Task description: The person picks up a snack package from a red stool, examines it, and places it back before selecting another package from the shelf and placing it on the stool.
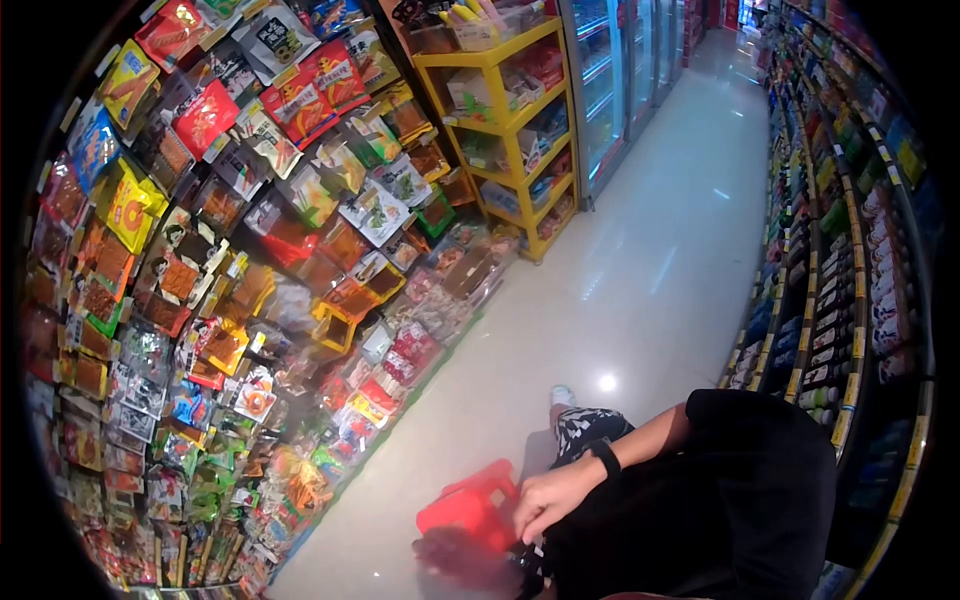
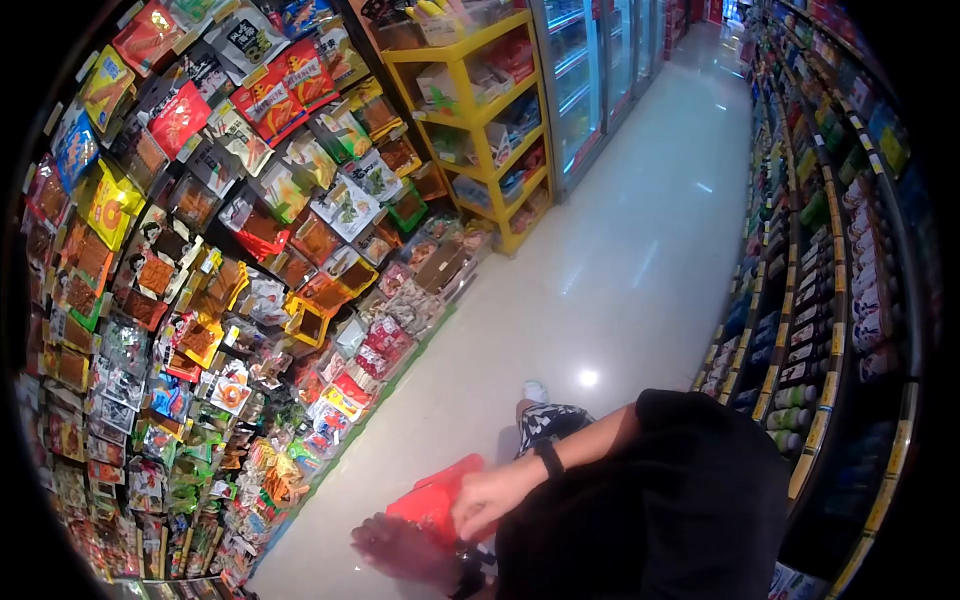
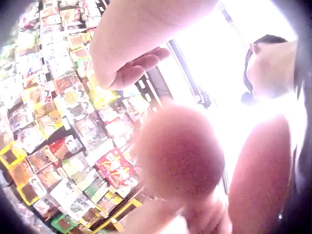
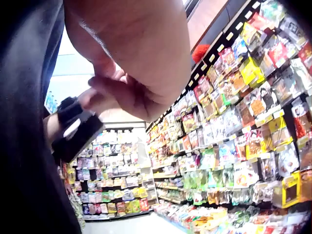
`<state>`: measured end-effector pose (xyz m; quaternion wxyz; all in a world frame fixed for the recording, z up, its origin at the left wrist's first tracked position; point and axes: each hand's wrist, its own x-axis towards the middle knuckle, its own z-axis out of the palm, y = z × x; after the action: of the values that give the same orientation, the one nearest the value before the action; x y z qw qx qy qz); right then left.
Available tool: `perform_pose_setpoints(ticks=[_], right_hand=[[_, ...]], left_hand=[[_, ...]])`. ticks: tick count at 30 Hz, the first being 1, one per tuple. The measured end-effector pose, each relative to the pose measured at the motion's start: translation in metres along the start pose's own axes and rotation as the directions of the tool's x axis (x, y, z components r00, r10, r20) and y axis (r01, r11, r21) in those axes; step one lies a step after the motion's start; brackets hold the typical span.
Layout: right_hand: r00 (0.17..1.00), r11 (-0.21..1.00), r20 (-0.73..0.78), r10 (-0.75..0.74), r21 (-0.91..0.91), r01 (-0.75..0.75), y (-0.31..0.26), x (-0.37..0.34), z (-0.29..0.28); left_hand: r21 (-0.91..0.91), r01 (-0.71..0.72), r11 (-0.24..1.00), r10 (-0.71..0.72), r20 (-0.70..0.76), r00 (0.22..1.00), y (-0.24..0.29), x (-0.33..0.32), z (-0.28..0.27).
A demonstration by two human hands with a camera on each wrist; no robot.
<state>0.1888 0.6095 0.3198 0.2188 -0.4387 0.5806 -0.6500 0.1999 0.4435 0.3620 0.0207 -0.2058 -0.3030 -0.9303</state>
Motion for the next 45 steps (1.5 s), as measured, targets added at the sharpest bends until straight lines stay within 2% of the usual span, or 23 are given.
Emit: perform_pose_setpoints(ticks=[2, 3, 4, 6, 7, 10, 12, 14, 20, 22, 23, 24, 25, 27, 28, 30, 31, 33, 34, 36, 37, 39, 45], right_hand=[[0.991, 0.991, -0.06, 0.123, -0.042, -0.126, -0.03, 0.003, -0.018], [0.987, 0.997, -0.147, 0.069, -0.019, -0.073, -0.043, 0.005, -0.024], [0.988, 0.997, -0.139, 0.066, -0.017, -0.069, -0.056, 0.006, -0.028], [0.952, 0.922, -0.244, 0.184, 0.378, -0.081, -0.075, 0.005, -0.032], [0.958, 0.887, -0.23, 0.17, 0.459, -0.047, -0.073, 0.004, -0.032], [0.942, 0.898, -0.299, 0.151, 0.44, -0.004, -0.089, 0.012, -0.025], [0.959, 0.898, -0.263, 0.106, 0.44, 0.022, -0.091, 0.017, -0.025], [0.946, 0.899, -0.268, 0.182, 0.435, -0.049, -0.082, 0.019, -0.022], [0.925, 0.849, -0.329, 0.191, 0.528, 0.013, -0.088, 0.021, -0.03], [0.945, 0.647, -0.326, 0.019, 0.725, 0.237, -0.082, 0.024, -0.033], [0.948, 0.564, -0.317, 0.009, 0.785, 0.257, -0.083, 0.025, -0.034], [0.95, 0.565, -0.313, 0.015, 0.786, 0.25, -0.083, 0.026, -0.036], [0.947, 0.579, -0.322, -0.001, 0.772, 0.264, -0.081, 0.027, -0.038], [0.928, 0.634, -0.37, 0.042, 0.728, 0.261, -0.09, 0.029, -0.042], [0.929, 0.637, -0.367, 0.043, 0.727, 0.258, -0.09, 0.03, -0.042], [0.84, 0.911, -0.507, 0.192, 0.411, 0.04, -0.09, 0.033, -0.04], [0.842, 0.911, -0.503, 0.195, 0.411, 0.035, -0.088, 0.034, -0.04], [0.847, 0.967, -0.505, 0.165, 0.252, -0.038, -0.082, 0.037, -0.042], [0.849, 0.967, -0.502, 0.167, 0.251, -0.041, -0.078, 0.036, -0.045], [0.897, 0.97, -0.427, 0.114, -0.147, -0.193, -0.069, 0.033, -0.05], [0.899, 0.97, -0.423, 0.115, -0.147, -0.193, -0.064, 0.033, -0.052], [0.934, 0.864, -0.355, -0.035, -0.48, -0.15, -0.055, 0.033, -0.053], [0.979, 0.851, -0.2, -0.036, -0.52, -0.075, -0.044, 0.034, -0.055]], left_hand=[[0.065, 0.125, 0.99, -0.126, 0.013, 0.992, -0.015, -0.003, 0.007], [0.102, 0.19, 0.976, -0.193, 0.019, 0.981, -0.021, -0.006, 0.01], [0.128, 0.238, 0.963, -0.242, 0.017, 0.97, -0.026, -0.011, 0.012], [0.221, 0.37, 0.902, -0.389, 0.044, 0.92, -0.04, -0.014, 0.015], [0.269, 0.421, 0.866, -0.45, 0.051, 0.892, -0.044, -0.016, 0.017], [0.393, 0.531, 0.751, -0.595, 0.053, 0.802, -0.054, -0.023, 0.019], [0.465, 0.578, 0.671, -0.671, 0.048, 0.74, -0.059, -0.028, 0.018], [0.524, 0.607, 0.597, -0.73, 0.043, 0.682, -0.064, -0.031, 0.016], [0.617, 0.66, 0.428, -0.823, -0.035, 0.567, -0.072, -0.043, 0.007], [0.652, 0.63, 0.422, -0.81, -0.04, 0.585, -0.075, -0.047, 0.003], [0.691, 0.564, 0.453, -0.77, -0.016, 0.638, -0.079, -0.049, 0.0], [0.727, 0.494, 0.477, -0.725, 0.008, 0.689, -0.081, -0.049, 0.0], [0.723, 0.495, 0.482, -0.722, 0.007, 0.692, -0.078, -0.048, 0.001], [0.543, 0.744, 0.389, -0.88, -0.021, 0.475, -0.071, -0.042, 0.002], [0.542, 0.743, 0.393, -0.878, -0.019, 0.479, -0.074, -0.039, 0.004], [0.512, 0.546, 0.663, -0.741, 0.345, 0.576, -0.082, -0.035, 0.006], [0.509, 0.545, 0.666, -0.738, 0.345, 0.58, -0.083, -0.034, 0.006], [0.46, 0.571, 0.68, -0.73, 0.357, 0.582, -0.085, -0.032, 0.005], [0.458, 0.569, 0.683, -0.728, 0.357, 0.586, -0.091, -0.042, -0.007], [0.612, 0.579, 0.539, -0.79, 0.129, 0.599, -0.1, -0.061, -0.025], [0.61, 0.579, 0.541, -0.788, 0.127, 0.603, -0.098, -0.06, -0.022], [0.719, 0.532, 0.447, -0.763, -0.004, 0.646, -0.088, -0.055, -0.009], [0.763, 0.481, 0.432, -0.748, 0.005, 0.664, -0.08, -0.041, 0.005]])
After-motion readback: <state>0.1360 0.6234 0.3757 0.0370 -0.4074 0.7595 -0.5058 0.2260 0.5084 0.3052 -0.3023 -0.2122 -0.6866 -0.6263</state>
